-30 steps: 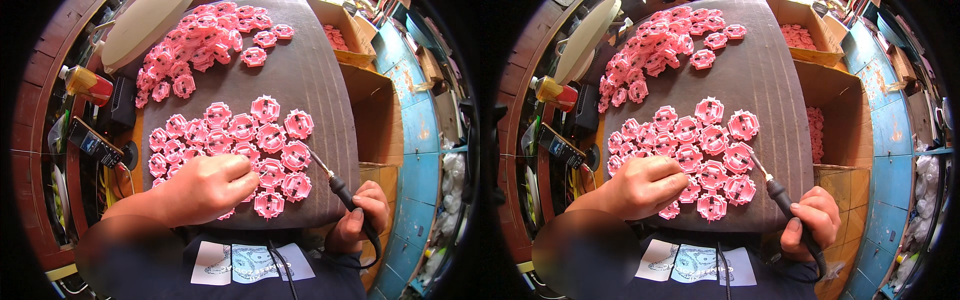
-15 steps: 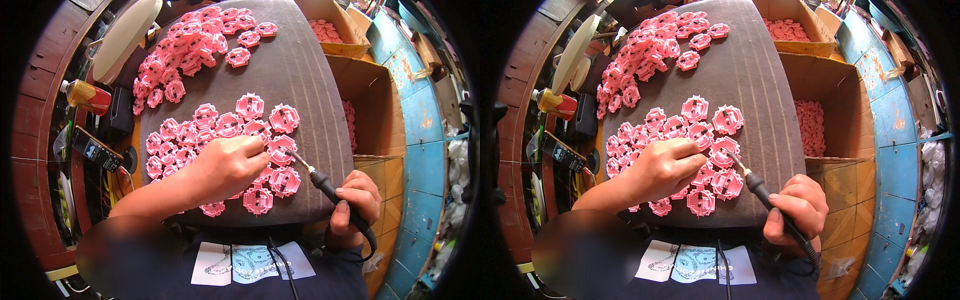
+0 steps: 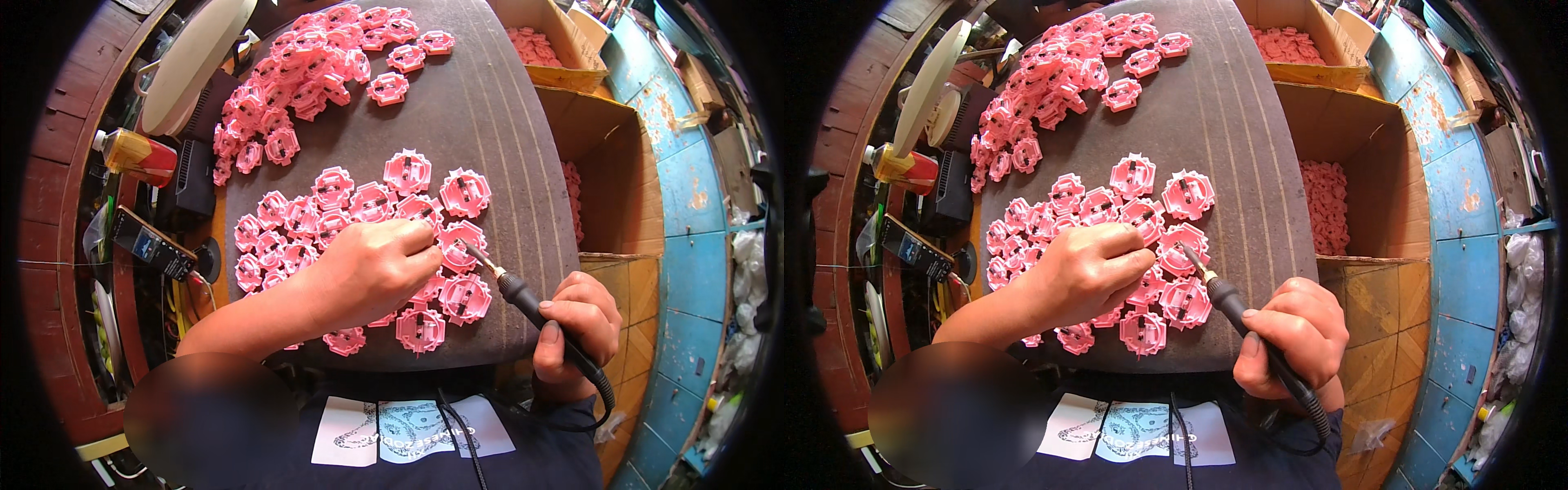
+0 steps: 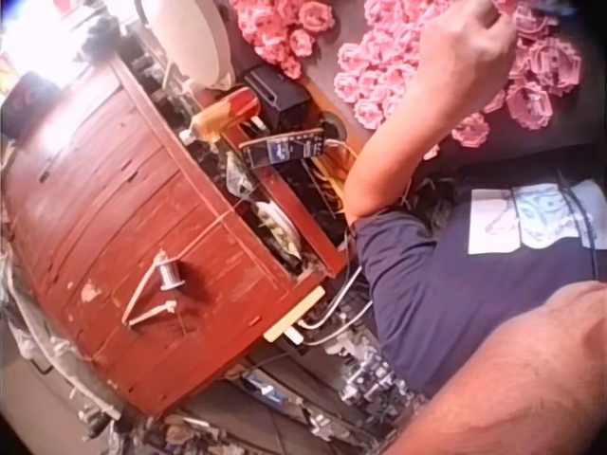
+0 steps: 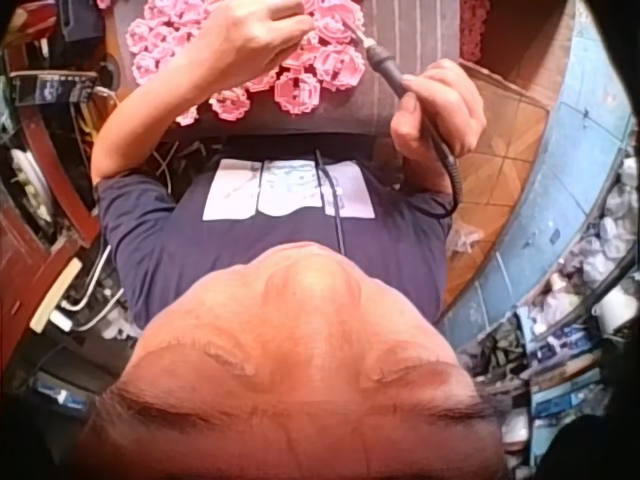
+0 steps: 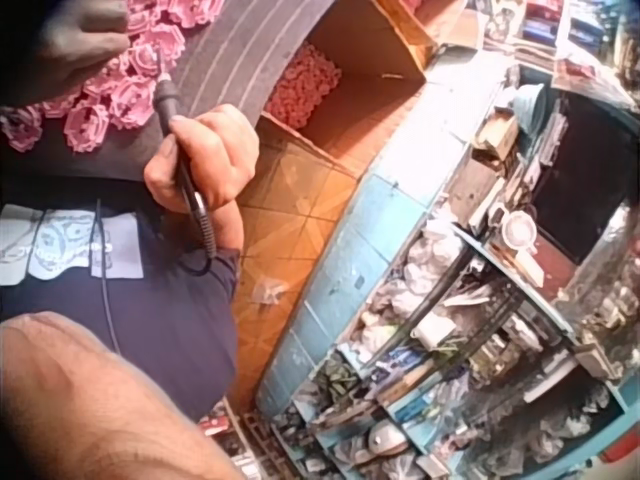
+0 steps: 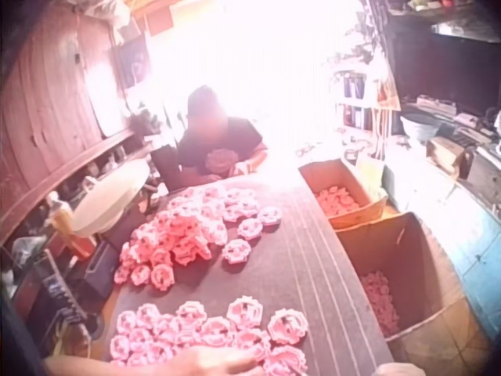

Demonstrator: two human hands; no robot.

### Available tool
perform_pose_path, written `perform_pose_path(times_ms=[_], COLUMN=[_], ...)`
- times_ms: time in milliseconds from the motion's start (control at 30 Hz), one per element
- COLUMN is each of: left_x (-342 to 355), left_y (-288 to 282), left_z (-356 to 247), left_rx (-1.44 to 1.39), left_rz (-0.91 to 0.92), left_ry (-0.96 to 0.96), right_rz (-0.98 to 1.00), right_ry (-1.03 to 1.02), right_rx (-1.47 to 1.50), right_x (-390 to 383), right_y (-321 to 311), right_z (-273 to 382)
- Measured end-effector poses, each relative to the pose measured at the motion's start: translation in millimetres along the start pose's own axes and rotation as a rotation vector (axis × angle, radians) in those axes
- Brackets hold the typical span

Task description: The person uses a soldering iron to apply heat to small pink plastic components on a workbench. They pick up each piece, apply the iron to specific areas, and place the finished pieces into a pile. A second person is visible in the background but not interacting with the task.

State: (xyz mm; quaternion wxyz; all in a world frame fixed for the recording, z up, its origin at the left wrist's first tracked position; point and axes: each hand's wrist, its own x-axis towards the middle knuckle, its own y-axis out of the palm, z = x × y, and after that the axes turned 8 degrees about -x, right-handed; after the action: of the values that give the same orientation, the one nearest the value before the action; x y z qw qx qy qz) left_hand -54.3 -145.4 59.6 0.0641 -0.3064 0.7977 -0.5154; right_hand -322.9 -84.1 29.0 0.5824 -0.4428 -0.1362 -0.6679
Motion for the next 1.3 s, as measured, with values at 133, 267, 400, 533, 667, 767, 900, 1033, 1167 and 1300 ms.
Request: perform_pose_path(times_ms=[133, 267, 400, 533, 667, 767, 900, 1033, 1167, 1300], left_x=[-0.2, -0.2, 1.1, 2.0, 2.5, 2.5, 2.0, -2.3, -3.8, -4.5], left_y=[0.6, 1.6, 1.5, 2.5, 4.3, 3.0, 4.4, 1.2, 0.3, -1.0], left_z=[2.1, 3.4, 3.3, 5.2, 6.0, 5.2, 6.0, 4.2, 2.8, 2.0], left_rx=[-0.001, 0.005, 0.006, 0.003, 0.006, 0.011, 0.007, -0.016, -0.040, -0.026], left_rz=[0.010, 0.009, 0.001, 0.000, -0.016, -0.001, -0.017, -0.019, -0.012, 0.006], left_ry=[0.002, 0.001, 0.000, 0.010, 0.023, 0.013, 0.015, 0.005, 0.013, 0.042], right_rz=[0.007, 0.009, 0.008, 0.004, 0.002, 0.002, 0.003, -0.010, -0.011, -0.001], right_ry=[0.001, -0.005, -0.008, -0.003, -0.004, -0.008, 0.002, 0.020, 0.031, 0.021], right_rx=[0.005, 0.004, 0.003, 0.002, 0.008, 0.005, 0.005, 0.007, -0.009, 0.007], right_x=[-0.6, -0.7, -0.4, -1.8, -1.2, -1.7, -1.9, -3.1, -5.2, -3.9], right_y=[0.6, 0.4, 1.0, 0.5, 0.9, 0.9, 0.6, -0.4, -4.1, -6.5], right_z=[-1.0, -1.6, -2.6, -3.0, -2.9, -3.4, -3.0, -2.9, -0.7, 3.0])
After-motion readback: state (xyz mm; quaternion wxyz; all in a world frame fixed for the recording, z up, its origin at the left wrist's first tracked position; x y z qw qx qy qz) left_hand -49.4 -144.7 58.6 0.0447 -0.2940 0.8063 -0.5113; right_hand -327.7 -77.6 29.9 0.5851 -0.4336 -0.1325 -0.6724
